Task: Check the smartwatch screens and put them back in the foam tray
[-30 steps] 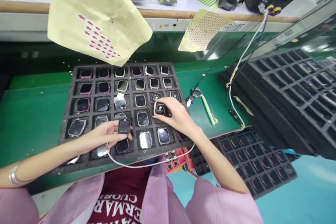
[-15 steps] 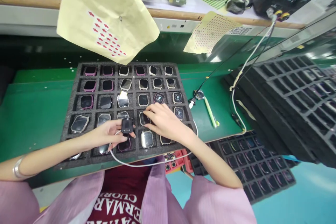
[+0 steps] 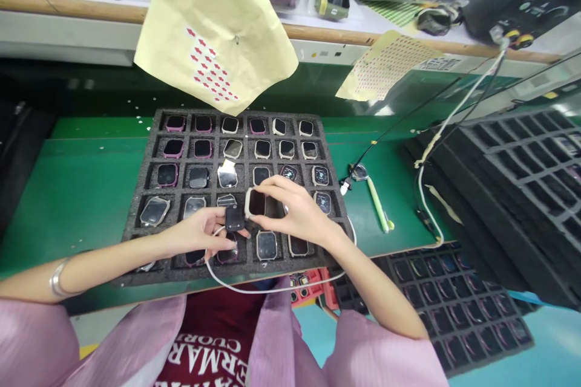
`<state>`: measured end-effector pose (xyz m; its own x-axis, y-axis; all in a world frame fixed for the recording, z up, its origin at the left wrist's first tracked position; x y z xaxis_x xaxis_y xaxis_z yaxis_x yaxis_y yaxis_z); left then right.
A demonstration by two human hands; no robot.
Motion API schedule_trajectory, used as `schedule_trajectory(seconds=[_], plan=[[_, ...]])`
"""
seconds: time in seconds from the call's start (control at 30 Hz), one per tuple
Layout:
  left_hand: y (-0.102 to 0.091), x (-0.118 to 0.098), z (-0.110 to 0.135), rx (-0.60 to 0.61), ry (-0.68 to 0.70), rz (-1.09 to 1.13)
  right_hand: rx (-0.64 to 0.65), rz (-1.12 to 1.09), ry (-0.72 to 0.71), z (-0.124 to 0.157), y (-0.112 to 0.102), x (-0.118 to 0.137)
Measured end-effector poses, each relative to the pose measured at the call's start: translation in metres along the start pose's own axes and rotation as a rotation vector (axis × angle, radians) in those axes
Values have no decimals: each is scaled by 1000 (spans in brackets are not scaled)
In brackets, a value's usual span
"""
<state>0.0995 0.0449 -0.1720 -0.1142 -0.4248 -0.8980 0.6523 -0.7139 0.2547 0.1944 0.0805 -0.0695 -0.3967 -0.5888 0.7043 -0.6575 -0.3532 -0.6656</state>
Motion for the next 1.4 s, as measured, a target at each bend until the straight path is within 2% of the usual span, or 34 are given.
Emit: schedule_trajectory(seconds=[0.07,0.17,0.27,0.4,0.57,0.7,0.87,0.93,1.13,1.4], plan=[[-1,0,0,-17,14,-14,9,-34,-38,0,10,13],[-3,0,0,-52,14,-25,92,104,-79,-1,33,27],[-4,-1,1,-81,6,-45,92,201,-82,-4,40,28],[-6,-4,3,-110,31,-39,71,184,-70,-6,44,21],[-10,-11,7,-138,31,-50,-34,83,-116,-4,44,18],[-9,-10,7,-132,6,-33,-67,34,-110,-1,44,15],[-15,-19,1,-163,162,-23,-64,101,-132,-2,42,17],[-18,-20,-2,-167,179,-26,-65,130,-139,-4,40,17],[-20,-22,-9,-123,86,-33,-51,123,-148,-11,34,12],[-29,-20,-18,-131,54,-91,-97,128,-139,-16,29,0]])
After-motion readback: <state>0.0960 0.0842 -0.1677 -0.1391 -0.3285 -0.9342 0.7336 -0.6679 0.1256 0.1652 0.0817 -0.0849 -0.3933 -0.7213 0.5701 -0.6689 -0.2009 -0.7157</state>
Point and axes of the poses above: each hand's wrist, its own z-axis away from the middle knuckle, its own y-axis out of the palm, x = y × z, the point moved 10 cm from there along -z, towards the middle knuckle, and after that the axes turned 9 degrees about -z, right-handed, at the moved point
